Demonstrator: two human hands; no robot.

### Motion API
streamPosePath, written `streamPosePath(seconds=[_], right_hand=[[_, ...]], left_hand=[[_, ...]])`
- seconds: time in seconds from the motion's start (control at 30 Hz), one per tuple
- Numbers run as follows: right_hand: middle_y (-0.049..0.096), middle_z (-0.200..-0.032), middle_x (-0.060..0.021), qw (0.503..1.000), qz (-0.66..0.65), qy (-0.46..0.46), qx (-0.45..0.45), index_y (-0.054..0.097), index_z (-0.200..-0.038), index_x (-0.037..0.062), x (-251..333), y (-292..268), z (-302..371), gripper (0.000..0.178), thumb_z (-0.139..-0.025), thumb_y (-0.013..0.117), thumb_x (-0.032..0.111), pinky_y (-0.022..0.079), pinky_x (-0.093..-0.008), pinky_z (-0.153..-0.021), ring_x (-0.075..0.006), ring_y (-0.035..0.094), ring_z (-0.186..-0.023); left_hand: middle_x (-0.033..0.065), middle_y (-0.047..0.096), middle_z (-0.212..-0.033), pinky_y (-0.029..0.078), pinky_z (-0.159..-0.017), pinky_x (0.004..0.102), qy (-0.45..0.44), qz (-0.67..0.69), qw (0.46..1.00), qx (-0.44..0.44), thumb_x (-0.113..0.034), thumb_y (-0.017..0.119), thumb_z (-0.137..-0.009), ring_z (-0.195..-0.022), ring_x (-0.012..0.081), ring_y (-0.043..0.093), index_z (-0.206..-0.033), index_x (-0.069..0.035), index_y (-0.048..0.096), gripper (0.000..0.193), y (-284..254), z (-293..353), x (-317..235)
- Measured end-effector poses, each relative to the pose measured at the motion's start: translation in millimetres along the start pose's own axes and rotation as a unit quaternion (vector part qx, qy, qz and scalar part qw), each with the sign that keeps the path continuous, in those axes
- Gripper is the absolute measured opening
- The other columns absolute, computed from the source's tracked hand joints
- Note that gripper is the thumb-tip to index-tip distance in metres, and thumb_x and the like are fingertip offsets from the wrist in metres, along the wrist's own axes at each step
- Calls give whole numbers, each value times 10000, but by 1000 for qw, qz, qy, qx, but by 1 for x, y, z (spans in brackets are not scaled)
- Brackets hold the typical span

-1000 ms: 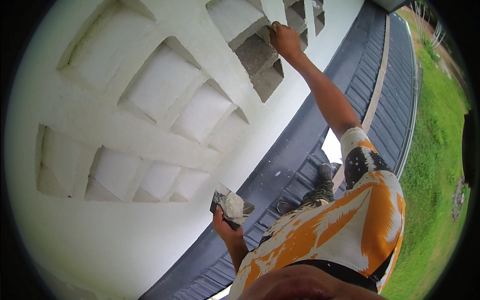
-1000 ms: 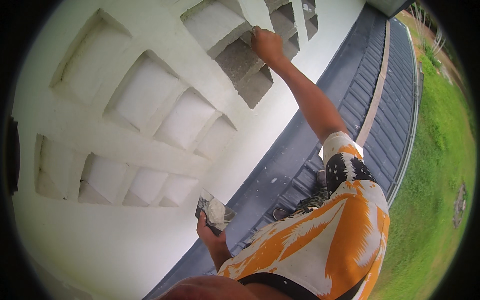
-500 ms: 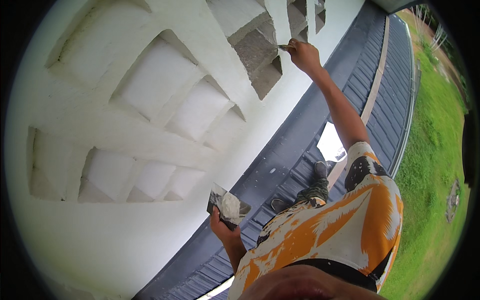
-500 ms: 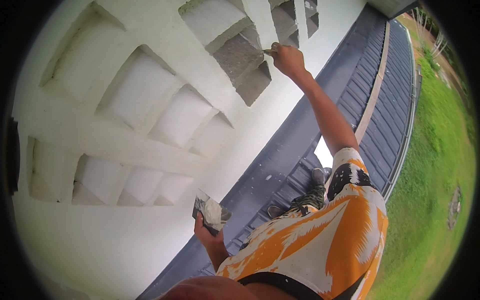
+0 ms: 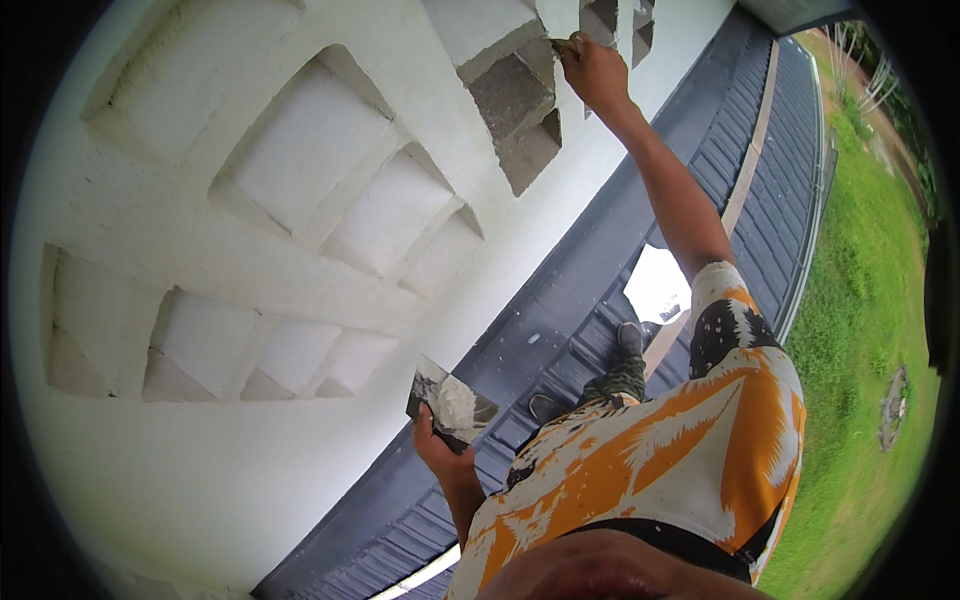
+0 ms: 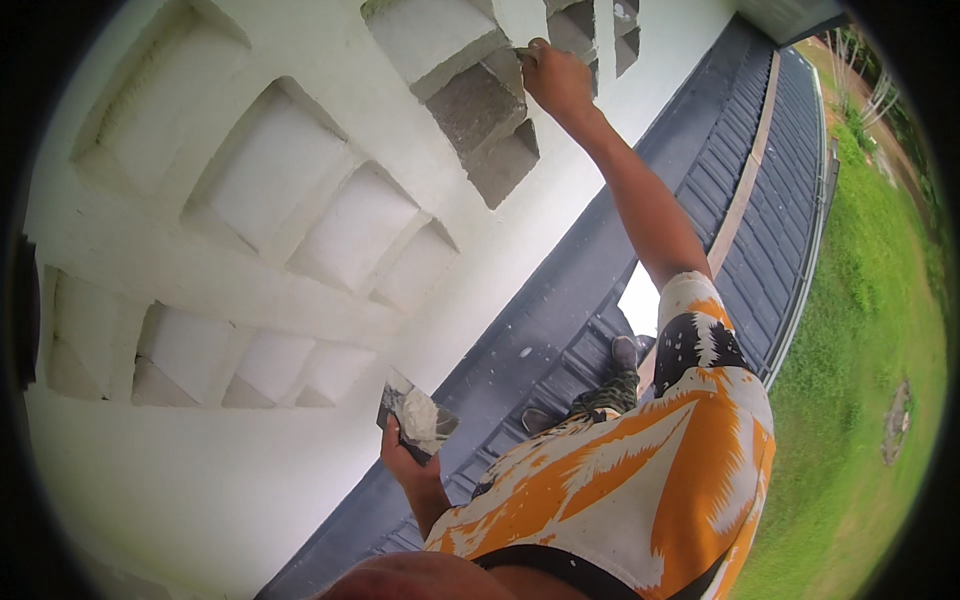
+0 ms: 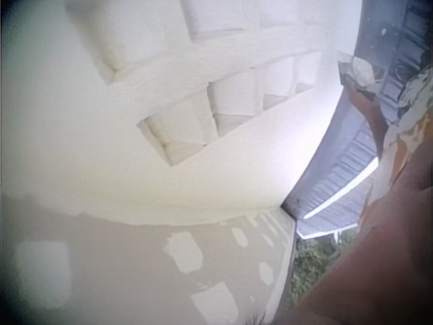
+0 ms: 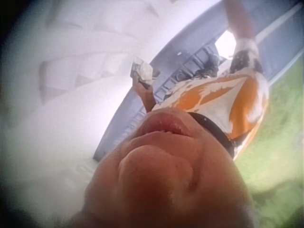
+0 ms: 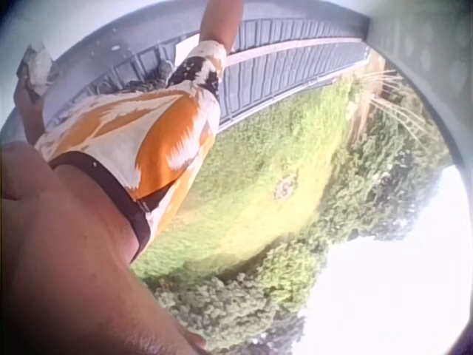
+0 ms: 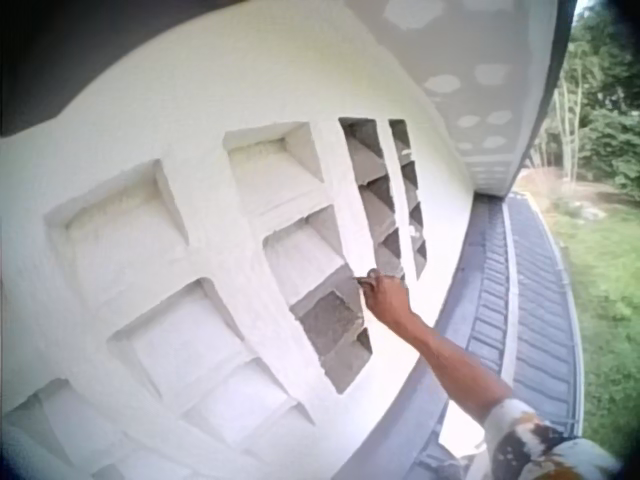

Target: The person applies white plaster to a geometrically patterned ceiling using a putty knife and a hawk. They repeatedly scoop plaster from the hawk and spread it into the recessed sections of the ceiling, smoothing the surface.

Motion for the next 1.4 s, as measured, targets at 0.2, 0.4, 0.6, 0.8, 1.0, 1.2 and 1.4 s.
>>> streamPosePath(seconds=[0.2, 0.4, 0.6, 0.8, 1.0, 1.2, 1.4], right_hand=[[651, -731, -212, 989, -60, 83, 108, 651, -908, 64, -22, 13, 43, 181, -850, 585, 222, 505, -501, -675, -406, 649, -739], [644, -701, -207, 998, 30, -3, 63, 631, -933, 64, -2, 43, 33, 169, -844, 590, 201, 518, -508, -623, -393, 652, -682], [646, -709, -206, 998, -41, 41, -27, 622, -920, 50, 6, 13, 9, 154, -854, 591, 187, 512, -490, -638, -401, 649, -695], [647, -718, -219, 996, -29, 48, 67, 639, -955, 55, -9, 34, 40, 175, -863, 580, 191, 505, -512, -643, -424, 641, -698], [647, -730, -223, 995, -76, 51, -50, 638, -908, 53, 2, 5, 14, 153, -857, 598, 192, 498, -511, -629, -412, 647, -702], [658, -701, -105, 943, -283, 176, 7, 671, -928, 32, -43, -4, 45, 144, -877, 644, 163, 468, -351, -561, -236, 600, -567], [672, -785, -74, 942, -309, 47, 126, 691, -959, 45, -69, 12, 58, 116, -885, 621, 99, 483, -323, -658, -214, 628, -711]], left_hand=[[140, 617, -1180, 515, -910, 448, 13, 15, 1000, 0, -207, 440, -973, -1062, 297, 624, -1282, 10, 500, 382, -3, -1, 2], [142, 619, -1174, 516, -910, 449, 5, -1, 1000, 1, -203, 444, -972, -1056, 297, 628, -1281, 12, 501, 380, -5, -3, 1], [135, 615, -1182, 514, -913, 442, 11, 9, 1000, 11, -210, 450, -973, -1067, 292, 622, -1274, 9, 506, 377, -2, 0, -1], [142, 634, -1125, 539, -877, 429, 3, 19, 1000, -17, -170, 481, -963, -1014, 285, 650, -1219, 27, 524, 325, 1, 1, -2], [141, 629, -1141, 523, -903, 435, -1, 18, 1000, -8, -182, 478, -964, -1041, 287, 638, -1234, 27, 517, 344, 10, 4, -6], [142, 615, -1174, 511, -922, 443, 8, 20, 1000, -4, -188, 467, -966, -1065, 293, 625, -1261, 22, 502, 364, 5, 3, -5], [139, 606, -1195, 500, -938, 442, -1, 16, 1000, 11, -191, 460, -971, -1090, 290, 612, -1276, 18, 492, 372, 7, 5, -7]])
Point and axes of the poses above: each hand's wrist, its own z-axis away from the middle knuckle, its own y-axis out of the palm, x = y × z, the point moved 4 cm from there along -z, towards the middle knuckle
